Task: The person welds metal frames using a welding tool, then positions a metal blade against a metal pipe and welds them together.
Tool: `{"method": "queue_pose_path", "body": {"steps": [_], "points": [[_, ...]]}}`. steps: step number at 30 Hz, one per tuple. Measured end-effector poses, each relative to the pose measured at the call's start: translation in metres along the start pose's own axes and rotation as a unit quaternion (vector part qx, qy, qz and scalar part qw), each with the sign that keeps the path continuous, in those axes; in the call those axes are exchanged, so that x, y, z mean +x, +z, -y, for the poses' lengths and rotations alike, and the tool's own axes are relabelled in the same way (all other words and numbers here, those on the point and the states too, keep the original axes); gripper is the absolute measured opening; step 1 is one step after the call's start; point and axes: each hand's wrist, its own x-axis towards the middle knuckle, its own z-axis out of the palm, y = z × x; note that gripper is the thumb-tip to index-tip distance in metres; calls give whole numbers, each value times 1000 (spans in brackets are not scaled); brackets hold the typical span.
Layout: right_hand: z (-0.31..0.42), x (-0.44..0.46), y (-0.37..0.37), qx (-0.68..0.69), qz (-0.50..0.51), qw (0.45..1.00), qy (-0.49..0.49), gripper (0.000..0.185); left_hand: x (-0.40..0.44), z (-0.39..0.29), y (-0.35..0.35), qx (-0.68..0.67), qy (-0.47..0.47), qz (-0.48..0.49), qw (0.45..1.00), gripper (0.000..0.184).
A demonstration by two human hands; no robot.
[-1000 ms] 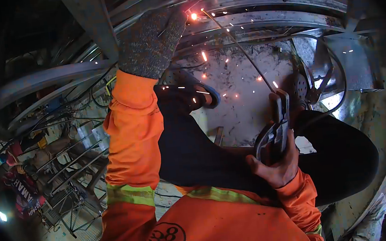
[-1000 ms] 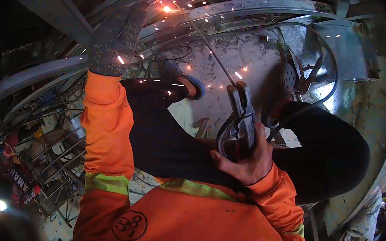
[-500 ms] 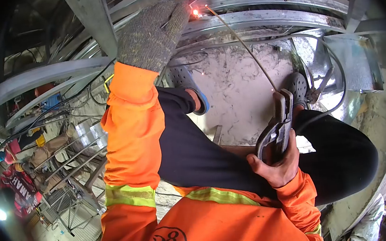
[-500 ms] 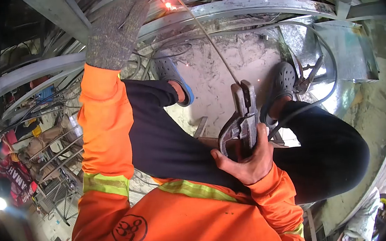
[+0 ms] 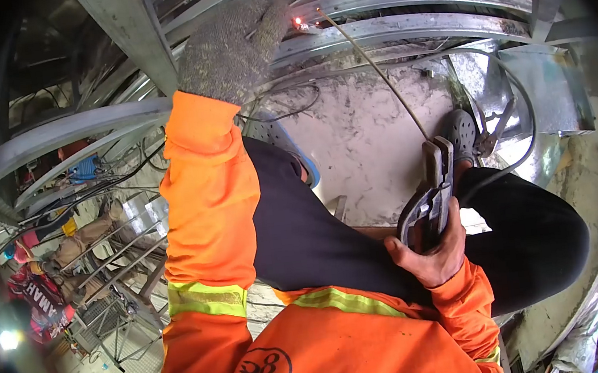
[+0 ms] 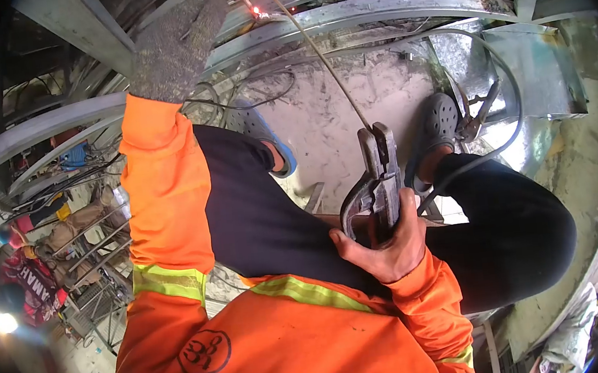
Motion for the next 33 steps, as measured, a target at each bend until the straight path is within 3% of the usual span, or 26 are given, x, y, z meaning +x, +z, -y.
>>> {"method": "queue_pose_path", "body": {"steps": [2, 5, 7, 8, 10, 14, 16, 17, 19, 20, 22, 23, 25, 26, 28, 33], "points": [[2, 2, 0, -4, 10, 1000, 1, 66, -10, 7, 8, -5, -34, 10, 999, 29], [7, 2, 1, 0, 23, 1000, 8, 66, -19, 13, 11, -32, 18, -31, 999, 28], [7, 2, 2, 9, 25, 1000, 12, 66, -23, 20, 10, 89, 152, -39, 984, 28], [8, 2, 2, 4, 25, 1000, 9, 66, -24, 21, 12, 88, 153, -39, 984, 28], [8, 2, 3, 0, 24, 1000, 6, 66, -25, 19, 13, -2, 59, -31, 998, 27], [3, 3, 7, 11, 31, 999, -12, 67, -25, 14, 9, -93, -30, -7, 995, 30], [3, 2, 7, 26, 24, 999, -32, 67, -25, 19, 6, -20, 64, -3, 998, 29], [5, 2, 6, 17, 31, 999, -20, 67, -25, 23, 7, -20, 64, -4, 998, 29], [7, 2, 5, 9, 38, 999, -7, 66, -24, 29, 8, 141, 197, -55, 969, 27], [7, 2, 6, 6, 38, 999, -4, 66, -26, 28, 10, 141, 197, -55, 969, 27], [6, 2, 6, 2, 38, 999, 0, 65, -26, 17, 10, -43, -8, -11, 999, 28], [5, 2, 6, 0, 40, 999, 0, 65, -27, 20, 11, -43, -8, -11, 999, 28], [5, 2, 6, -3, 41, 999, -1, 65, -27, 26, 11, 51, 112, -24, 992, 27], [5, 2, 6, -3, 38, 999, -3, 65, -28, 26, 12, 51, 112, -24, 992, 27], [6, 2, 7, -2, 35, 999, -5, 64, -25, 14, 7, -40, 23, -19, 999, 27], [4, 2, 6, 2, 37, 999, -5, 64, -25, 15, 7, -33, 39, -27, 998, 27]]}}
